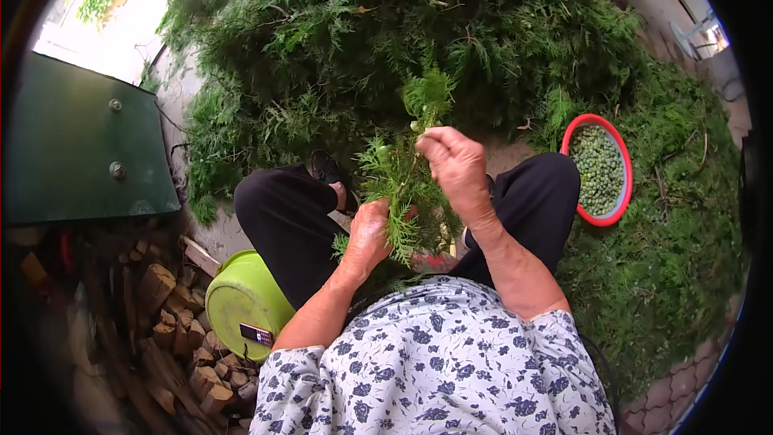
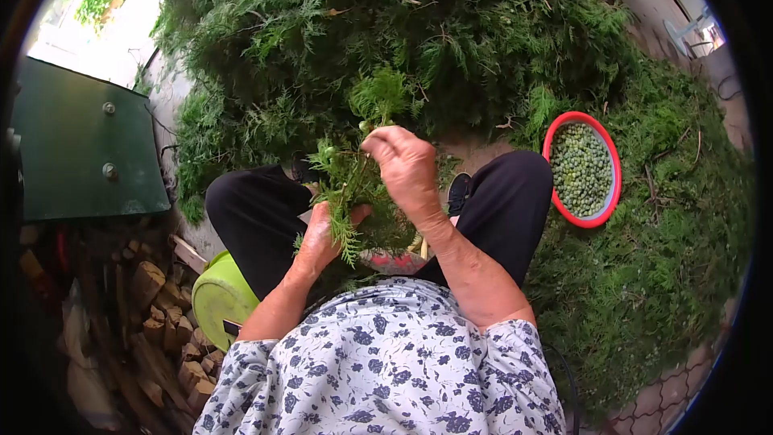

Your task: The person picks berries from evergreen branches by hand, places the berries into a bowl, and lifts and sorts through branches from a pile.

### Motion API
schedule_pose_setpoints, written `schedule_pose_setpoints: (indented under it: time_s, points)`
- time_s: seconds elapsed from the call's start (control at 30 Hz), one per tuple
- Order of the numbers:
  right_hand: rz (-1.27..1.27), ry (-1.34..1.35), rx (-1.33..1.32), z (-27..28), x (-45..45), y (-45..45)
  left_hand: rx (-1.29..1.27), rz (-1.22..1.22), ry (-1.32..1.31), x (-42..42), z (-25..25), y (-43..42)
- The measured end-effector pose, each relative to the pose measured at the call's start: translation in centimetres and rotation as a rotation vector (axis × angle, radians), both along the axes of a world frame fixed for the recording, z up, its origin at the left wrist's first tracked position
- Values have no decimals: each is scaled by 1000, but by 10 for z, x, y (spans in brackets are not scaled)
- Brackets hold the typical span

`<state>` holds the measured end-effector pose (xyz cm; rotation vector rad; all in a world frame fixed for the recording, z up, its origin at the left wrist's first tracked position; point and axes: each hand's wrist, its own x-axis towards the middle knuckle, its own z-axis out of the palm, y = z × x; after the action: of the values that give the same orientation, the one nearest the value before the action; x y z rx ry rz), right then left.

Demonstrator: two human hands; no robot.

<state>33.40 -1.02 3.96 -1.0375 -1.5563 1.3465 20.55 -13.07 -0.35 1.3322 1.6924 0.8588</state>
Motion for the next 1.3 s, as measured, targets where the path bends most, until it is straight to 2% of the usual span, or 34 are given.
schedule_pose_setpoints:
  time_s: [0.03, 0.07, 0.1, 0.17, 0.23, 0.33, 0.4, 0.5, 0.53, 0.6, 0.63, 0.7, 0.83, 0.9, 0.93, 1.0, 1.1, 1.23, 1.3]
  points:
    - [-9, 358, -456, 8, 3, 2, 7, 47, -1, -1, -8, -3]
    - [20, 535, -542, 3, 9, 9, 12, 72, -1, -2, -11, -5]
    - [82, 613, -591, 3, 16, 15, 17, 97, -2, -2, -6, -4]
    - [139, 689, -638, 5, 23, 18, -32, -14, 345, 1, 13, -3]
    - [111, 731, -750, 18, 27, 17, -24, 3, 369, 1, 16, -1]
    - [113, 808, -758, 31, 31, 14, -17, 6, 436, -1, 26, 1]
    - [114, 858, -785, 38, 30, 13, -40, -38, 576, 0, 28, 3]
    - [127, 237, -325, 48, 23, 10, -74, -68, 627, 2, 28, 3]
    - [144, 19, 11, 47, 20, 9, -74, -67, 626, 3, 29, 3]
    - [267, -187, 446, 48, 16, 10, -62, -100, 666, 4, 30, 3]
    - [270, -187, 446, 44, 15, 8, -63, -98, 666, 4, 30, 3]
    - [353, -477, 552, 31, 12, 3, 1, -149, 705, 3, 29, 2]
    - [404, -431, 586, 20, 11, 8, -5, -170, 717, 1, 28, 0]
    - [115, -33, 240, 13, 11, 13, -24, -119, 723, 0, 28, -1]
    - [145, 125, -305, 21, 17, 13, -25, -119, 722, -1, 31, -1]
    - [131, 553, -693, 6, 25, 16, -23, -84, 747, -3, 39, 4]
    - [31, 678, -799, 0, 25, 12, -18, -87, 713, -4, 41, 6]
    - [-45, 768, -792, -5, 24, 7, -35, -54, 681, -4, 37, 8]
    - [-21, 946, -972, -15, 25, 7, -23, -57, 672, -4, 37, 8]
